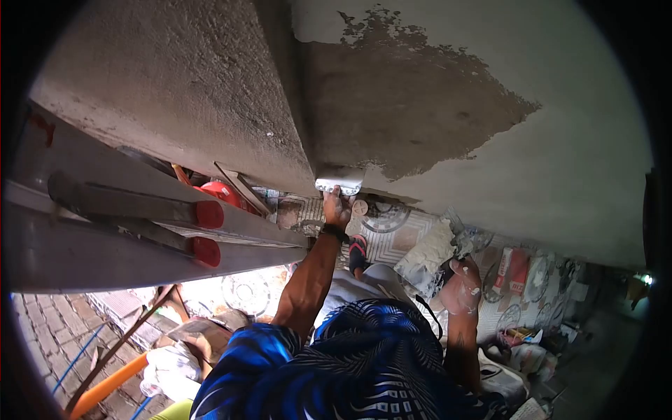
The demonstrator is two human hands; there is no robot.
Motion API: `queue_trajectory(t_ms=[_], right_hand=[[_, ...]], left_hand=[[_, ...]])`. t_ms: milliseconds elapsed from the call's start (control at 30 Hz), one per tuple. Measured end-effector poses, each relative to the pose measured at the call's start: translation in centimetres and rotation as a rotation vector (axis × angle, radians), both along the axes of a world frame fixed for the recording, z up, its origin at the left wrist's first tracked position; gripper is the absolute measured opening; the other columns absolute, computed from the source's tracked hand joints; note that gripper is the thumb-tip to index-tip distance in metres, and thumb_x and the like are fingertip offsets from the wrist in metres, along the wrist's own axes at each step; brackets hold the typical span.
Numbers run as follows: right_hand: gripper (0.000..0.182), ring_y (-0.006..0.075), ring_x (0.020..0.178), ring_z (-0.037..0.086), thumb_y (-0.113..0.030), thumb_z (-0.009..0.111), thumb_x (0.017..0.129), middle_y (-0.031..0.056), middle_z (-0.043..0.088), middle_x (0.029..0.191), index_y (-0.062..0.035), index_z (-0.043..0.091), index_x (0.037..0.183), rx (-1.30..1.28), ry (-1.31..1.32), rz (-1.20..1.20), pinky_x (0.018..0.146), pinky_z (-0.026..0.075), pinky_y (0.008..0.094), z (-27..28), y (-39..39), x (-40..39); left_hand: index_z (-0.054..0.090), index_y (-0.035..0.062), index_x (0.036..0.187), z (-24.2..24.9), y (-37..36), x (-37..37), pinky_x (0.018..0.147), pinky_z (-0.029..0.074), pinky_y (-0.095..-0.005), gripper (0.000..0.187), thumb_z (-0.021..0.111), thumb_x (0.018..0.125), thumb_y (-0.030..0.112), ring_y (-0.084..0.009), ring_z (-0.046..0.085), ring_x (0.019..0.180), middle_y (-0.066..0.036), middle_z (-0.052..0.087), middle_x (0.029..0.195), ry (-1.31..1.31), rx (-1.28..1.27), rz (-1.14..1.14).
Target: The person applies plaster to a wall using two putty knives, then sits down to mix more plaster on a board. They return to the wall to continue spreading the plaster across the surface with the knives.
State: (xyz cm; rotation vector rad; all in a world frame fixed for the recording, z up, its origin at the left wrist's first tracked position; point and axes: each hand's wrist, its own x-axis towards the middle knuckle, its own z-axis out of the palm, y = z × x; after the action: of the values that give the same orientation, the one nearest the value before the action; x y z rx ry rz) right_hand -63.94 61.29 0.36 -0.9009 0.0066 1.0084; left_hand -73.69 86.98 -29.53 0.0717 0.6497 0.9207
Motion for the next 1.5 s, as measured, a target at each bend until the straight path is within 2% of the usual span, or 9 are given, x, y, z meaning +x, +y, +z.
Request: queue_trajectory(t_ms=[267,467,633,767,800,1033,1167,1200,1500], right_hand=[[0.018,0.0231,0.106,0.058,-0.004,0.061,0.078,0.0073,0.060,0.104,-0.0026,0.057,0.095,-0.006,-0.030,0.113,0.101,0.041,0.0427,-0.4,0.0,2.6],[0.026,0.0241,0.105,0.059,-0.007,0.063,0.074,0.0071,0.063,0.106,-0.0021,0.060,0.100,-0.035,-0.015,0.143,0.098,0.043,0.0429,-2.3,-0.9,3.6],[0.038,0.0267,0.111,0.057,-0.006,0.062,0.075,0.0089,0.062,0.113,0.0003,0.058,0.112,-0.067,-0.004,0.162,0.102,0.040,0.0444,-1.8,-0.9,3.4],[0.044,0.0276,0.116,0.055,-0.005,0.061,0.076,0.0104,0.060,0.120,0.0011,0.056,0.119,-0.048,0.011,0.169,0.105,0.038,0.0461,-2.5,-1.1,4.2],[0.044,0.0276,0.117,0.055,-0.004,0.060,0.076,0.0105,0.060,0.121,0.0013,0.055,0.120,-0.037,0.018,0.176,0.105,0.038,0.0464,-2.4,-0.9,4.2],[0.039,0.0271,0.117,0.055,-0.004,0.061,0.078,0.0109,0.061,0.119,0.0014,0.057,0.116,0.045,0.016,0.224,0.104,0.039,0.0468,-2.6,1.3,3.4],[0.034,0.0270,0.113,0.058,-0.003,0.062,0.079,0.0101,0.062,0.115,-0.0004,0.058,0.112,0.045,0.064,0.292,0.104,0.040,0.0456,-3.6,2.2,2.7],[0.030,0.0268,0.110,0.059,-0.004,0.062,0.078,0.0105,0.063,0.112,0.0001,0.059,0.108,0.044,0.062,0.285,0.102,0.041,0.0447,-4.2,2.4,2.5],[0.029,0.0301,0.102,0.063,-0.012,0.065,0.082,0.0130,0.067,0.104,0.0007,0.060,0.107,0.087,0.176,0.264,0.094,0.046,0.0460,-7.4,7.3,-2.0]], left_hand=[[0.047,0.0150,0.111,2.5,-4.6,-2.6,0.067,0.052,-0.0359,0.014,0.052,0.098,0.017,-0.0173,0.061,0.080,-0.002,0.058,0.097,0.170,0.016,-0.058],[0.047,0.0152,0.114,0.5,-3.6,-0.1,0.057,0.054,-0.0297,0.016,0.051,0.098,0.016,-0.0138,0.061,0.072,0.000,0.058,0.091,0.168,0.063,0.008],[0.047,0.0139,0.115,7.8,-4.5,0.5,0.057,0.052,-0.0260,0.018,0.053,0.098,0.017,-0.0092,0.055,0.064,0.003,0.056,0.083,0.138,0.139,0.031],[0.046,0.0123,0.122,5.3,-7.1,-2.3,0.066,0.056,-0.0273,0.028,0.055,0.096,0.018,-0.0091,0.060,0.077,0.002,0.058,0.093,0.180,0.239,-0.170],[0.044,0.0125,0.128,5.0,-7.5,-3.0,0.080,0.057,-0.0360,0.034,0.055,0.096,0.018,-0.0185,0.063,0.100,-0.004,0.059,0.114,0.167,0.254,-0.173],[0.054,0.0010,0.110,2.0,-7.1,-7.4,0.069,0.052,-0.0299,0.026,0.057,0.092,0.019,-0.0124,0.060,0.083,-0.008,0.063,0.093,0.729,0.435,-0.233],[0.054,-0.0024,0.115,0.0,-6.2,-11.2,0.076,0.051,-0.0487,0.035,0.055,0.085,0.017,-0.0410,0.065,0.087,-0.027,0.065,0.096,1.561,0.951,-0.551],[0.054,-0.0023,0.117,0.7,-6.4,-12.0,0.080,0.048,-0.0541,0.038,0.053,0.084,0.017,-0.0490,0.059,0.093,-0.032,0.062,0.097,1.456,0.954,-0.445],[0.054,-0.0036,0.111,9.6,-7.8,-18.8,0.064,0.044,-0.0495,0.034,0.056,0.085,0.019,-0.0449,0.057,0.070,-0.025,0.059,0.074,1.403,0.949,-0.542]])
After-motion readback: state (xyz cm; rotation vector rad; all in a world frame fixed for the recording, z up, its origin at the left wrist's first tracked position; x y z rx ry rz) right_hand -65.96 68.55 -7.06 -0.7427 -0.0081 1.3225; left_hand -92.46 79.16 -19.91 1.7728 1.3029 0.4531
